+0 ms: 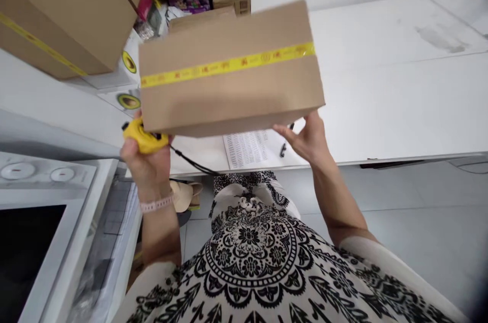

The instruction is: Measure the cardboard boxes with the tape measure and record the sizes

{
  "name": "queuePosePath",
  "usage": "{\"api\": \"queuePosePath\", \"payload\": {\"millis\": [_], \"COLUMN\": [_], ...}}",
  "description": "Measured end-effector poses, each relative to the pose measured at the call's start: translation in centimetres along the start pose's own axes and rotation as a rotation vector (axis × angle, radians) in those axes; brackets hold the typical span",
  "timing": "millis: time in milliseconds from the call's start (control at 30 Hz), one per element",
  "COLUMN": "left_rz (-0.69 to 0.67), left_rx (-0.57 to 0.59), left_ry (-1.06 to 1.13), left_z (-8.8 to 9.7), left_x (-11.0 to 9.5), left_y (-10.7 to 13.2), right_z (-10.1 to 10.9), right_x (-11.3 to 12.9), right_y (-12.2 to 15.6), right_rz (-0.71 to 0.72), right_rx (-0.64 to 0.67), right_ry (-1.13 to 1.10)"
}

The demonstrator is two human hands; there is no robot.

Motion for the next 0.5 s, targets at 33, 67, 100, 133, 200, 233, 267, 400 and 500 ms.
{"api": "queuePosePath", "payload": {"millis": [33,67,100,133,200,233,267,400,500], "left_rz": [-0.027,-0.037,-0.032,-0.013,0.036,0.062,0.087,0.180,0.229], "left_rx": [0.049,0.094,0.125,0.145,0.176,0.185,0.188,0.134,0.067], "left_ry": [0.009,0.022,0.029,0.025,-0.011,-0.027,-0.040,-0.054,-0.067], "left_z": [-0.5,-1.0,-1.3,-1.5,-1.7,-1.7,-1.6,-0.7,-0.3], "left_x": [0.7,1.7,2.9,4.3,7.1,8.4,9.6,13.4,15.1], "left_y": [-2.0,-3.8,-5.5,-6.9,-8.9,-9.6,-10.0,-11.0,-12.0], "right_z": [-0.4,-1.1,-2.0,-3.0,-5.0,-5.9,-6.6,-8.8,-9.9], "right_x": [-0.8,-1.8,-3.1,-4.5,-7.3,-8.7,-9.9,-13.4,-15.0], "right_y": [-1.8,-3.6,-5.3,-6.8,-9.1,-9.9,-10.5,-12.6,-14.4], "right_rz": [0.044,0.075,0.092,0.098,0.092,0.075,0.048,-0.065,-0.123], "right_rx": [-0.056,-0.097,-0.126,-0.150,-0.192,-0.212,-0.227,-0.219,-0.167], "right_ry": [0.004,0.006,0.006,0.010,0.039,0.054,0.070,0.161,0.181]}}
Point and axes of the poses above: each hand's wrist, its own y-axis away from the middle knuckle, its own z-axis out of the back of the hand, x = y × z, the point moved 5 cm from there along -y, towards the middle knuckle, and after that the axes turned 7 degrees about -z, right-handed, at the moved point
